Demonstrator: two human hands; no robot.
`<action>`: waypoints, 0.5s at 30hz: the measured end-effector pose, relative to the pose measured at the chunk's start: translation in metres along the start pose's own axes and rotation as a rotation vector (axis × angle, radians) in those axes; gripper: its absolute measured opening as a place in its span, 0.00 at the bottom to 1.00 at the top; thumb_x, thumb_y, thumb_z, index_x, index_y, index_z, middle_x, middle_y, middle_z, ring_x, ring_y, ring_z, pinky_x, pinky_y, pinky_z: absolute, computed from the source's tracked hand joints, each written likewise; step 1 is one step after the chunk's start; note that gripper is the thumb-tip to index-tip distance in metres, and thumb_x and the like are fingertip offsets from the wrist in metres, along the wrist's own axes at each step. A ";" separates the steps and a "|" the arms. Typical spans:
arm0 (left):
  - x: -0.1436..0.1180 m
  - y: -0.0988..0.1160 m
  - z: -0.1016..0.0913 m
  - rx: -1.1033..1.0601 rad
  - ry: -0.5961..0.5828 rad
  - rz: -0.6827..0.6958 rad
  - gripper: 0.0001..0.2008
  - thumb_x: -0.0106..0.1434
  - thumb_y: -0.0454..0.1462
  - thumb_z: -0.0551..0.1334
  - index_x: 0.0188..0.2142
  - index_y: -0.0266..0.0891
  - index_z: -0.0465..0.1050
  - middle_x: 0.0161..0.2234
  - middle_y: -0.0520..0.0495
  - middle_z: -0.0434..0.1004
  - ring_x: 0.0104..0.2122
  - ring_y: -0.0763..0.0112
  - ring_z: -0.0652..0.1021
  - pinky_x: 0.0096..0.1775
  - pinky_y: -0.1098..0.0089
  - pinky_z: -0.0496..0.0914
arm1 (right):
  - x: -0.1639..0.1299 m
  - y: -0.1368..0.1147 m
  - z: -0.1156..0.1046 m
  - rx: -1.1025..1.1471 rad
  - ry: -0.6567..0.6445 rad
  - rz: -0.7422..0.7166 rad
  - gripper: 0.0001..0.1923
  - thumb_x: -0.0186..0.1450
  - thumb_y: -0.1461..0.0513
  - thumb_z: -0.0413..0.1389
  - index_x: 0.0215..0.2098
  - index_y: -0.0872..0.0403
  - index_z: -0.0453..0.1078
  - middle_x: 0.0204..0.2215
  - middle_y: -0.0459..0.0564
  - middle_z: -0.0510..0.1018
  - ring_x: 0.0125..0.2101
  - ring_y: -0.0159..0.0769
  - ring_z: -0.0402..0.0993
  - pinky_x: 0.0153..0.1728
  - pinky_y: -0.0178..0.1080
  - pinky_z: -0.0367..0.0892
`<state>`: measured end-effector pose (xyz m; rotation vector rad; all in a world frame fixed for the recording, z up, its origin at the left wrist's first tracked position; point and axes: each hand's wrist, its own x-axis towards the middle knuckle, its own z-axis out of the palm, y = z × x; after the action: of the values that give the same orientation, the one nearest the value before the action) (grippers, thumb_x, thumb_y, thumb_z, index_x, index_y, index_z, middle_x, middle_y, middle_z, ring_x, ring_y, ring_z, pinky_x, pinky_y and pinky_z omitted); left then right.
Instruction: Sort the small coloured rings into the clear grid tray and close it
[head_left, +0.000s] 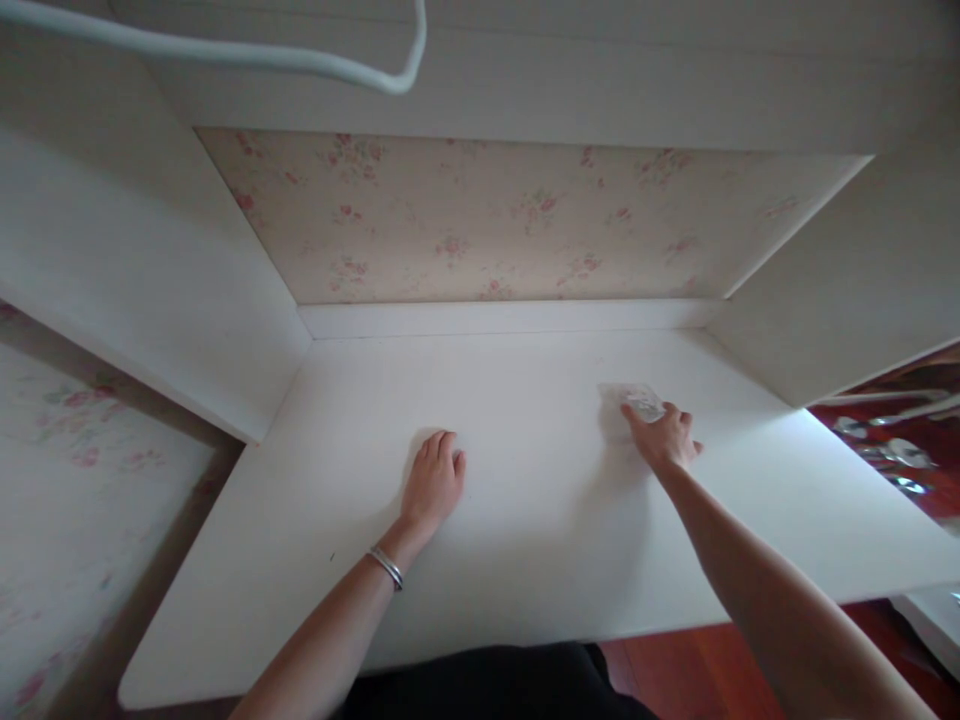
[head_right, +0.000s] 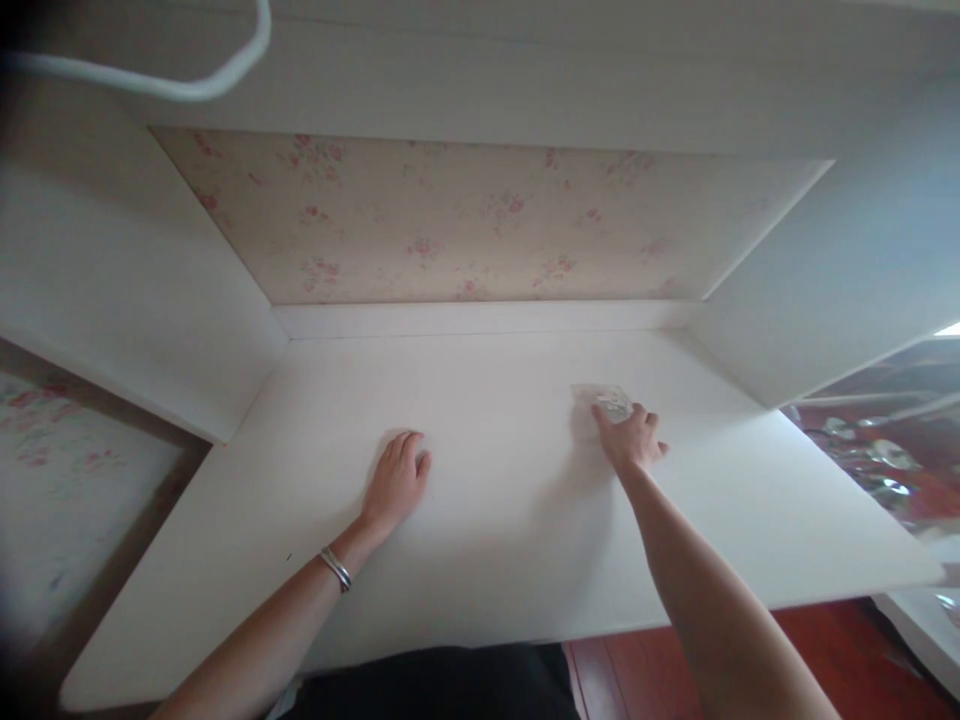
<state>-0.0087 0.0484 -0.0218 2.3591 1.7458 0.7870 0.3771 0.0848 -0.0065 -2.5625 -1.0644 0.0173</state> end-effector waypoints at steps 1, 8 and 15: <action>0.000 0.000 0.000 -0.003 -0.005 0.000 0.14 0.64 0.37 0.52 0.49 0.36 0.61 0.47 0.39 0.67 0.49 0.59 0.68 0.51 0.57 0.65 | 0.001 0.004 0.001 -0.005 -0.017 0.019 0.44 0.53 0.37 0.46 0.58 0.56 0.55 0.52 0.65 0.62 0.48 0.56 0.63 0.47 0.58 0.53; 0.000 0.000 -0.002 -0.015 -0.019 0.019 0.13 0.64 0.37 0.52 0.48 0.38 0.61 0.47 0.40 0.67 0.49 0.59 0.68 0.51 0.57 0.65 | -0.003 0.011 0.003 0.013 -0.033 0.015 0.47 0.52 0.36 0.47 0.60 0.56 0.52 0.52 0.67 0.62 0.49 0.59 0.61 0.46 0.58 0.53; -0.001 0.003 -0.004 -0.016 -0.026 0.023 0.12 0.64 0.36 0.52 0.47 0.38 0.63 0.47 0.40 0.67 0.49 0.60 0.68 0.51 0.57 0.64 | -0.060 -0.007 -0.009 0.285 0.071 -0.225 0.38 0.58 0.40 0.46 0.56 0.56 0.58 0.38 0.55 0.71 0.36 0.44 0.69 0.40 0.45 0.61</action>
<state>-0.0081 0.0461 -0.0179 2.3725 1.6986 0.7673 0.3308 0.0454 -0.0036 -2.1653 -1.2210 0.0188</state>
